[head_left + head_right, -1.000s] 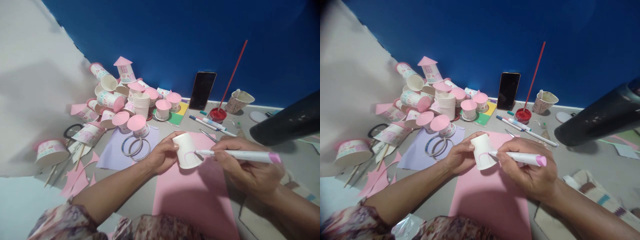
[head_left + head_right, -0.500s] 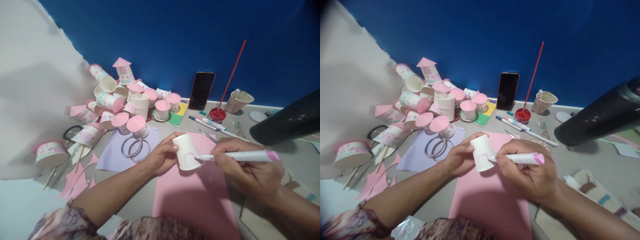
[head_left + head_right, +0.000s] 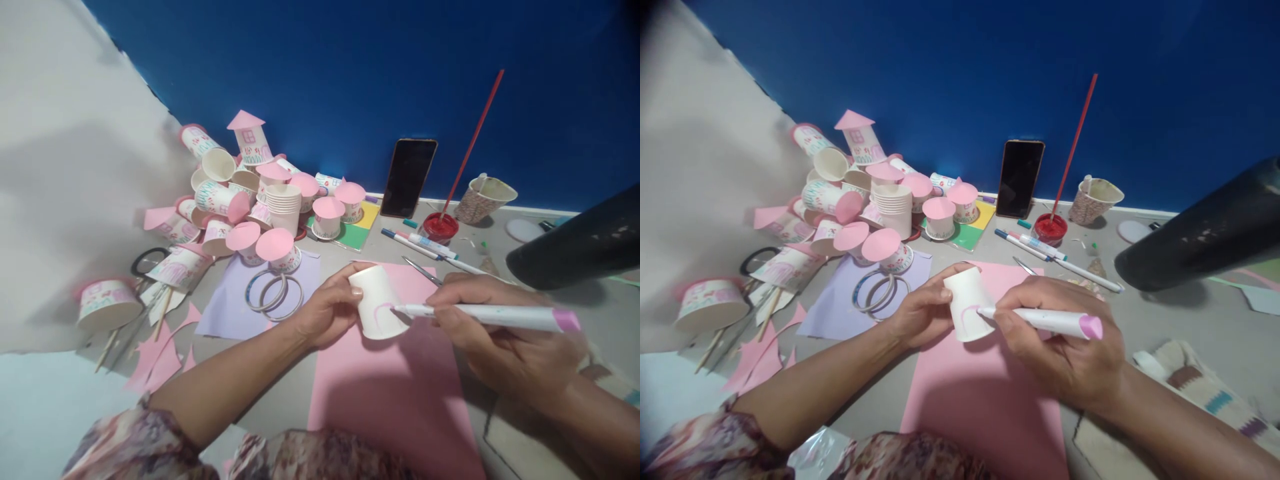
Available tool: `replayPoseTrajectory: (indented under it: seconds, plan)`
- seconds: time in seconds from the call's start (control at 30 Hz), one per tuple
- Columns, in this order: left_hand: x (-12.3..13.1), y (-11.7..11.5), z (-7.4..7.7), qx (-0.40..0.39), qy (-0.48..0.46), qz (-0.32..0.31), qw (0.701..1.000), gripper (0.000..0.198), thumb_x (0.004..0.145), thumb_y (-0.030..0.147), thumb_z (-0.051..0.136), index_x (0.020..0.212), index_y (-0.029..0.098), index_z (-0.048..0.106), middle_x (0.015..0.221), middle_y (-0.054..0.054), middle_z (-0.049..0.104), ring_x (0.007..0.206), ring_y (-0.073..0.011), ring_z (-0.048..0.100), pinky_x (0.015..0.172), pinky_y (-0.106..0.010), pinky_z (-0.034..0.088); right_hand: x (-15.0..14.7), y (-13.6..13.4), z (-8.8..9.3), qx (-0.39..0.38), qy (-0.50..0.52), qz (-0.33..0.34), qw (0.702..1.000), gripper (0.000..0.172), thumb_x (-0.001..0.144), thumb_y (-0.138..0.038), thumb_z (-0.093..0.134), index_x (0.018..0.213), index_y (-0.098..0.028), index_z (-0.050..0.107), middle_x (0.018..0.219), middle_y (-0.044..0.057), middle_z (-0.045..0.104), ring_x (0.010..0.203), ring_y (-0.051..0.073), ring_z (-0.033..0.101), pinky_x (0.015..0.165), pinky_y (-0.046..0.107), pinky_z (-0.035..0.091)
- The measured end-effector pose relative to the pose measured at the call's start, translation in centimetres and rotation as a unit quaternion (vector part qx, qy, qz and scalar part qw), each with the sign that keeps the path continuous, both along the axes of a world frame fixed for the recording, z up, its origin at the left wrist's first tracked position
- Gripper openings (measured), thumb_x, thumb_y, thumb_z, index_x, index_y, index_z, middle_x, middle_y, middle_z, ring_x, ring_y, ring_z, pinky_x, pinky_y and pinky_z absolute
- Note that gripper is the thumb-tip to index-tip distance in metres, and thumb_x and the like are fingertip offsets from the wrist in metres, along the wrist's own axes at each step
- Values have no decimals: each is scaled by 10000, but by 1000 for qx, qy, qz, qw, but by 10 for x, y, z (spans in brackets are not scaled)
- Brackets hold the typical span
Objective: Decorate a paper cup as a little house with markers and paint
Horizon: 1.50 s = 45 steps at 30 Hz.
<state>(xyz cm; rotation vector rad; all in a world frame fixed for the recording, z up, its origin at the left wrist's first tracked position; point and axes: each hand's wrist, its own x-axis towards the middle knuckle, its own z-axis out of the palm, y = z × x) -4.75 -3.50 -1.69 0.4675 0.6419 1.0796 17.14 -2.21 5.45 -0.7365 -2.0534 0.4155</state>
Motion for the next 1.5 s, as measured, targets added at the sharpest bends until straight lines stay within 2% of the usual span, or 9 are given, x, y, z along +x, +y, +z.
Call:
replayPoseTrajectory:
  seconds: [0.13, 0.3, 0.43, 0.8, 0.97, 1.17, 1.37, 1.5]
  plan:
    - [-1, -1, 0, -2, 4, 1, 1000, 496, 637, 199, 893, 1109, 171, 744, 909, -32, 713, 804, -183, 641, 747, -292, 494, -2, 0, 4, -9, -1, 15, 1000, 152, 914, -139, 656, 809, -228, 723, 645, -25, 753, 468, 116, 667, 444, 224, 497]
    - [-1, -2, -1, -4, 21, -10, 1000, 540, 618, 242, 936, 1110, 192, 719, 892, -8, 688, 751, -164, 622, 664, -273, 476, 0, 1, 5, -18, -3, 21, 1000, 152, 907, -136, 670, 815, -236, 737, 641, -28, 748, 461, 123, 665, 462, 236, 520]
    - [-1, -2, -1, 0, 25, -10, 1000, 536, 621, 244, 933, 1106, 194, 710, 897, -9, 685, 775, -169, 630, 687, -271, 481, 1, 0, 4, -29, -6, 22, 999, 158, 918, -148, 662, 807, -234, 734, 624, -30, 733, 466, 125, 667, 466, 239, 517]
    - [-1, -3, 0, -1, 29, -10, 1000, 511, 632, 231, 934, 1085, 192, 701, 901, -10, 687, 776, -162, 635, 713, -272, 491, -1, 0, 5, 6, -8, 4, 1000, 155, 927, -166, 650, 811, -232, 728, 681, -4, 789, 508, 147, 720, 473, 242, 544]
    - [-1, -3, -1, 0, 26, -9, 1000, 518, 629, 224, 936, 1088, 194, 697, 906, -8, 689, 781, -165, 641, 719, -274, 489, -2, 1, 2, -16, -7, 20, 1000, 147, 901, -138, 671, 817, -235, 742, 685, 1, 784, 497, 156, 708, 499, 264, 570]
    - [0, -3, 1, 2, 26, -7, 1000, 508, 634, 218, 933, 1087, 189, 706, 906, -9, 693, 775, -163, 637, 727, -280, 490, -4, 1, 2, -19, 13, 54, 998, 146, 899, -136, 668, 814, -230, 739, 657, -5, 761, 503, 149, 701, 485, 258, 537]
    - [-1, -3, 0, -5, 36, -6, 999, 528, 615, 241, 949, 1084, 194, 711, 911, -15, 697, 784, -170, 638, 712, -278, 487, 1, 0, 7, -13, -15, 15, 1000, 172, 902, -139, 647, 777, -230, 723, 636, -24, 747, 478, 122, 681, 481, 231, 524]
    - [0, -3, 1, -3, 36, -4, 999, 510, 626, 234, 942, 1078, 192, 711, 908, -15, 700, 797, -174, 650, 748, -283, 486, 0, 1, 6, -12, -18, 25, 999, 177, 906, -140, 648, 772, -225, 726, 622, -24, 733, 465, 122, 672, 468, 231, 521]
